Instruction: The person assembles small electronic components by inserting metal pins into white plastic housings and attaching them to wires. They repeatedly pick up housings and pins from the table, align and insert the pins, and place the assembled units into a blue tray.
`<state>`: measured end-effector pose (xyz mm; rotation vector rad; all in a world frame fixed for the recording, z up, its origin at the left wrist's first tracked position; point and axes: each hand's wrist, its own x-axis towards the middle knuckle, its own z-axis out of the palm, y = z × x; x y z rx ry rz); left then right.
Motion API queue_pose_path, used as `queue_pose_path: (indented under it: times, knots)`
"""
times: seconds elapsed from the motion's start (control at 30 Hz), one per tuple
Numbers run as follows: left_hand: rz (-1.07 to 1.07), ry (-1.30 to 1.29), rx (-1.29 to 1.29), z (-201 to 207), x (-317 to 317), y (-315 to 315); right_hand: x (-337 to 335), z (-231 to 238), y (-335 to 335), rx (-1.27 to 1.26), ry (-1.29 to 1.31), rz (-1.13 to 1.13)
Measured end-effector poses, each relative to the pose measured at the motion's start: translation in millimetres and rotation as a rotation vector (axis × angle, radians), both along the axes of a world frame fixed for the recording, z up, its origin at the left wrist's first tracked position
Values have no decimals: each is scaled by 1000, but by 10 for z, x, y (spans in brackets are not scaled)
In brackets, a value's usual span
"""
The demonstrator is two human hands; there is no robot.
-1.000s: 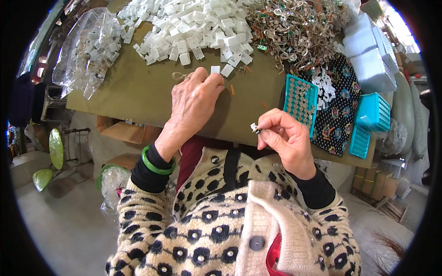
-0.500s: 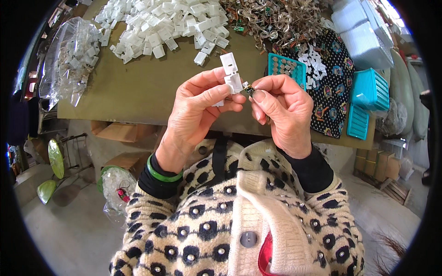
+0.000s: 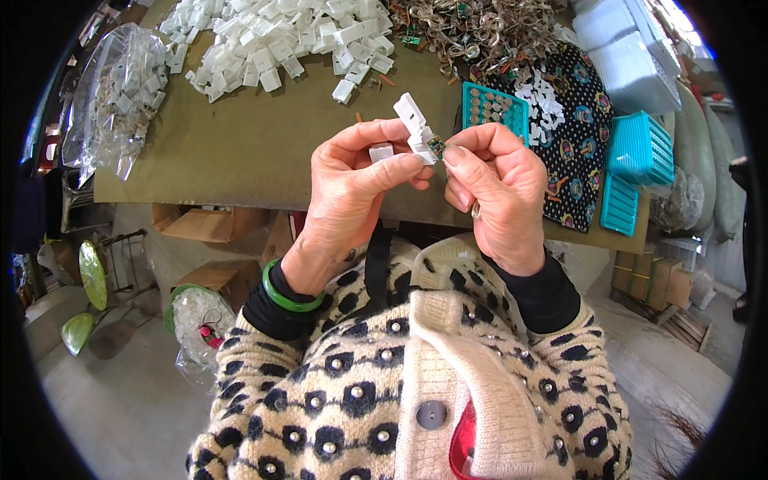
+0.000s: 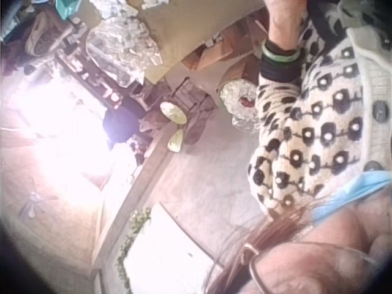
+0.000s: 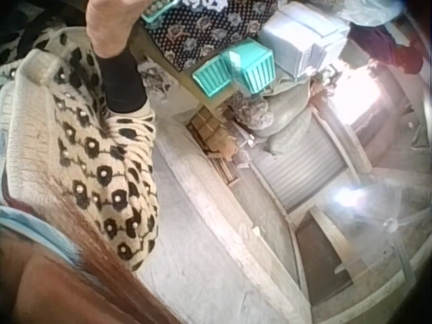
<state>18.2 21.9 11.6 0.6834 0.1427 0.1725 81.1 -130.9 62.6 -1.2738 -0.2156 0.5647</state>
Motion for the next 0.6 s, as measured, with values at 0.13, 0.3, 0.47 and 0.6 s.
queue_pose_path:
  times: [0.13, 0.3, 0.47, 0.6]
  knots:
    - [95, -69, 59, -26, 7, -85, -90, 19, 36, -149, -201, -16]
    - [146, -68, 62, 1, -12, -89, -119, -15, 81, -227, -500, -26]
    - [123, 52, 50, 59, -30, -58, -133, -121, 140, -375, -1101, -132]
    - [248, 110, 223, 124, -47, -103, -146, -200, 197, -387, -1373, -243]
